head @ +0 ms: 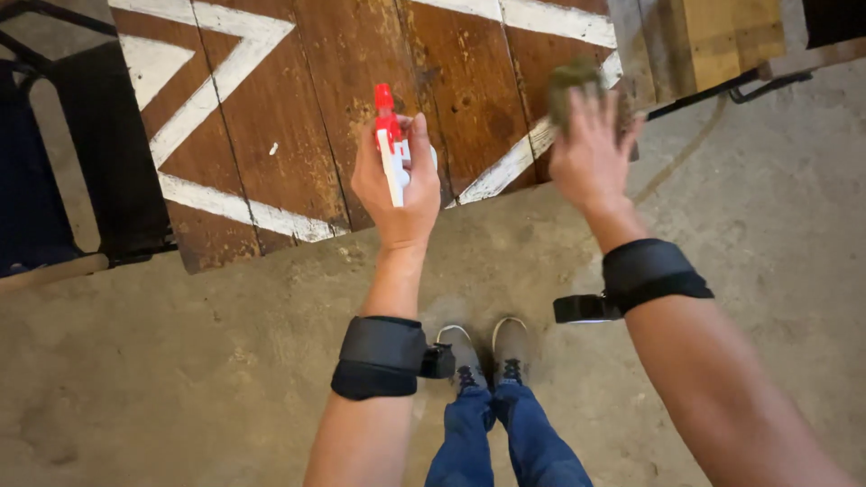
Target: The person sprays a wooden table with a red-capped spray bottle and wipes the surface with a green cloth. They move between two tables, repeating the spray-and-wipe sequence on each.
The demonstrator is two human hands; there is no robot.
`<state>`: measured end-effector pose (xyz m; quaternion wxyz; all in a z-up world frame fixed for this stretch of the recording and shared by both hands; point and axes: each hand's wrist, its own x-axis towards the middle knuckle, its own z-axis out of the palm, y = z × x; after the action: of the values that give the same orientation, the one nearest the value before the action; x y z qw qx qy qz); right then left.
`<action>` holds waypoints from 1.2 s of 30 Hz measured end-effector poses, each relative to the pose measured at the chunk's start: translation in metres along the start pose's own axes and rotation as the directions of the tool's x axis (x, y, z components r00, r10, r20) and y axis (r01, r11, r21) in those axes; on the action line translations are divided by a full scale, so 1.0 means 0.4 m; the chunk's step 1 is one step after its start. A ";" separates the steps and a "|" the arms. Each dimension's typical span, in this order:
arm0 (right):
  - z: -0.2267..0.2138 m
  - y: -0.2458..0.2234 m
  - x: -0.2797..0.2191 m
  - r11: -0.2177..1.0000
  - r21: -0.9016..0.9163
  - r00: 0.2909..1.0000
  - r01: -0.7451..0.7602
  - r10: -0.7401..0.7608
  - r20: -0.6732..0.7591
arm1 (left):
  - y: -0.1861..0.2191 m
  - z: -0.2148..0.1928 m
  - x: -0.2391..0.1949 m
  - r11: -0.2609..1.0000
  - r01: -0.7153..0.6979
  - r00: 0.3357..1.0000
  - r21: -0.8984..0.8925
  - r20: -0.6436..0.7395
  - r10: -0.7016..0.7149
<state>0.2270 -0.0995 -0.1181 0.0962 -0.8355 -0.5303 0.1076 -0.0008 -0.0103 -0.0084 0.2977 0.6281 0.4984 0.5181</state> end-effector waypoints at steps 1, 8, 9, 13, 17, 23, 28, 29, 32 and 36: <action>-0.002 0.005 -0.005 1.000 0.001 1.000 0.002 -0.002 0.003 | -0.001 -0.002 -0.002 1.000 0.002 1.000 0.003 -0.002 -0.002; 0.082 0.019 -0.050 0.966 0.134 0.950 -0.222 0.245 -0.195 | -0.004 0.001 0.004 1.000 0.011 1.000 -0.014 0.003 -0.011; 0.098 0.016 -0.061 0.965 0.157 0.939 -0.211 0.245 -0.240 | -0.006 0.001 0.004 0.999 0.024 1.000 -0.027 0.008 -0.024; 0.093 -0.122 -0.119 0.986 0.118 0.950 -0.118 0.147 -0.276 | -0.001 -0.002 0.009 0.999 0.024 0.999 0.029 0.022 -0.025; 0.121 -0.248 -0.145 0.987 0.117 0.984 0.108 -0.090 -0.156 | -0.002 -0.008 0.008 0.999 -0.032 0.999 -0.011 0.006 0.032; 0.127 -0.328 -0.160 0.932 0.253 0.965 0.260 -0.242 -0.100 | -0.004 -0.005 0.002 0.999 0.031 0.999 -0.033 0.032 -0.030; 0.086 -0.293 -0.113 0.955 0.080 0.957 0.287 -0.289 0.014 | 0.011 -0.018 0.017 0.994 0.063 0.997 -0.087 0.043 -0.059; 0.083 -0.284 -0.099 0.972 0.055 0.973 0.229 -0.231 0.023 | 0.011 -0.021 0.017 0.996 0.023 0.999 -0.087 0.042 -0.019; 0.077 -0.250 -0.045 0.994 0.042 0.995 0.098 -0.098 0.005 | 0.017 -0.031 0.030 0.996 -0.044 0.997 -0.081 0.055 0.048; 0.060 -0.209 0.027 0.996 0.063 0.998 -0.061 0.061 -0.004 | 0.023 -0.034 0.050 0.994 -0.072 0.994 -0.083 0.077 0.078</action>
<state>0.1523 -0.0536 -0.1191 0.1205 -0.8481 -0.5007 0.1247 -0.0113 0.0034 0.0107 0.3228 0.6543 0.4409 0.5227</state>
